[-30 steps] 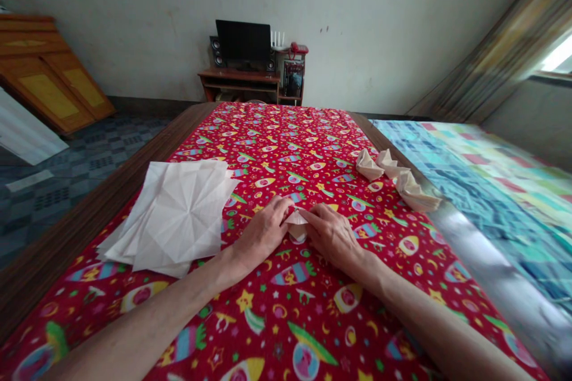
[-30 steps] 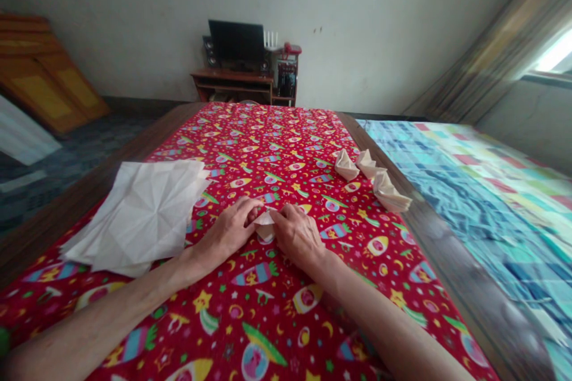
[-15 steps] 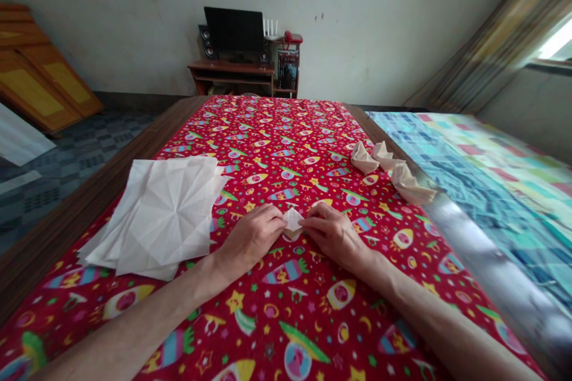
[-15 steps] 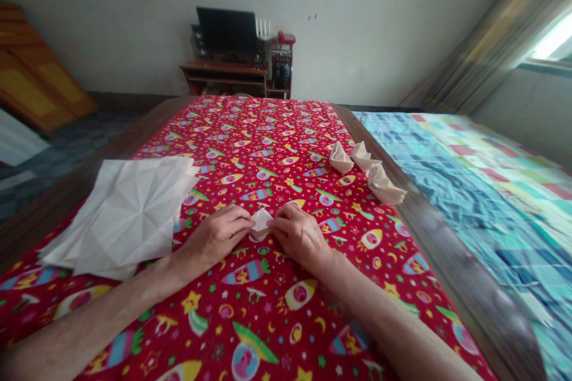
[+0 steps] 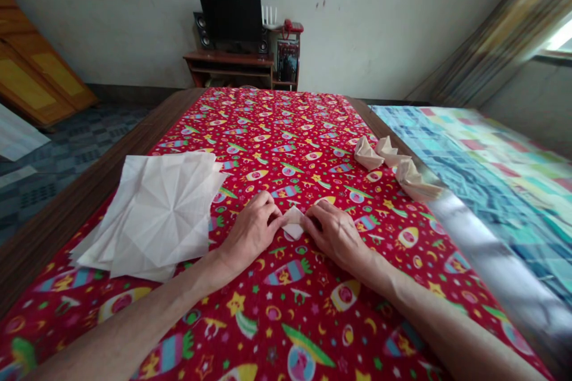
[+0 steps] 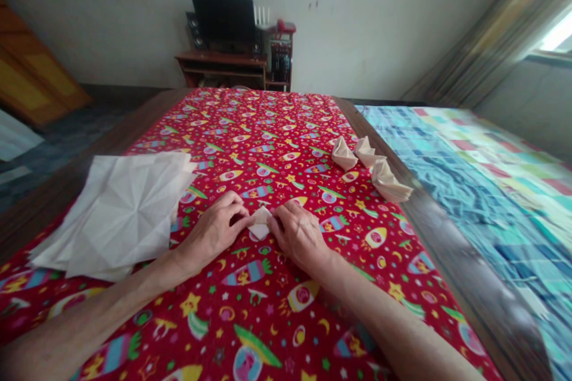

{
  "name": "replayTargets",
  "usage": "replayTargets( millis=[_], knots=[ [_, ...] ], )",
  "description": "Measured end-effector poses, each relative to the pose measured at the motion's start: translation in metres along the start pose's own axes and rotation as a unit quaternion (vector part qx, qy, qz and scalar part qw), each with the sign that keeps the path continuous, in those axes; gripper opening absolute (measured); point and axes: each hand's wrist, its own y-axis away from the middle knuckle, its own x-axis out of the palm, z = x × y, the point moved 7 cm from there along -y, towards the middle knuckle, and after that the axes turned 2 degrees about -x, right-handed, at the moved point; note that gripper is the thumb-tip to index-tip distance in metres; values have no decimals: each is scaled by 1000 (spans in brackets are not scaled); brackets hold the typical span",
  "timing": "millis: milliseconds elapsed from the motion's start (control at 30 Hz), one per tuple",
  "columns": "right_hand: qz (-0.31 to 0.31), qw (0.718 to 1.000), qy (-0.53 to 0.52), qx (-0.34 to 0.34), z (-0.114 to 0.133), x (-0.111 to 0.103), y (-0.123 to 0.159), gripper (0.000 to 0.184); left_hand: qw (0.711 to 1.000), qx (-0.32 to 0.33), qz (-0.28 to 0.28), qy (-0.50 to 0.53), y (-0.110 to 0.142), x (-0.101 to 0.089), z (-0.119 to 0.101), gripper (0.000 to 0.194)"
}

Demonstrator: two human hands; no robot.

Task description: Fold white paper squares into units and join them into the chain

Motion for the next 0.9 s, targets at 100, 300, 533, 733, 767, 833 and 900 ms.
replayTargets(
  millis=[100,300,533,733,767,833,900],
  knots=[
    [7,999,40,1,2,0,-2,22,1000,-9,3,-19,-2,-1,0,21],
    [18,998,61,16,-1,3,-8,27,997,-16,22,-78,-5,1,-5,32],
    [28,999,11,14,-7,2,-9,22,993,-22,36,-108,-6,-1,3,23],
    [51,999,5,20,-12,2,-5,20,992,-23,31,-116,-3,-6,8,20],
    [46,999,11,20,-12,2,-5,20,992,-27,34,-116,-3,-5,8,21],
    [35,999,19,9,-10,3,-5,21,992,-33,39,-113,-5,-5,6,21],
    [21,1000,21,-2,-8,4,-6,22,993,-36,40,-109,-7,-4,4,22]
  ],
)
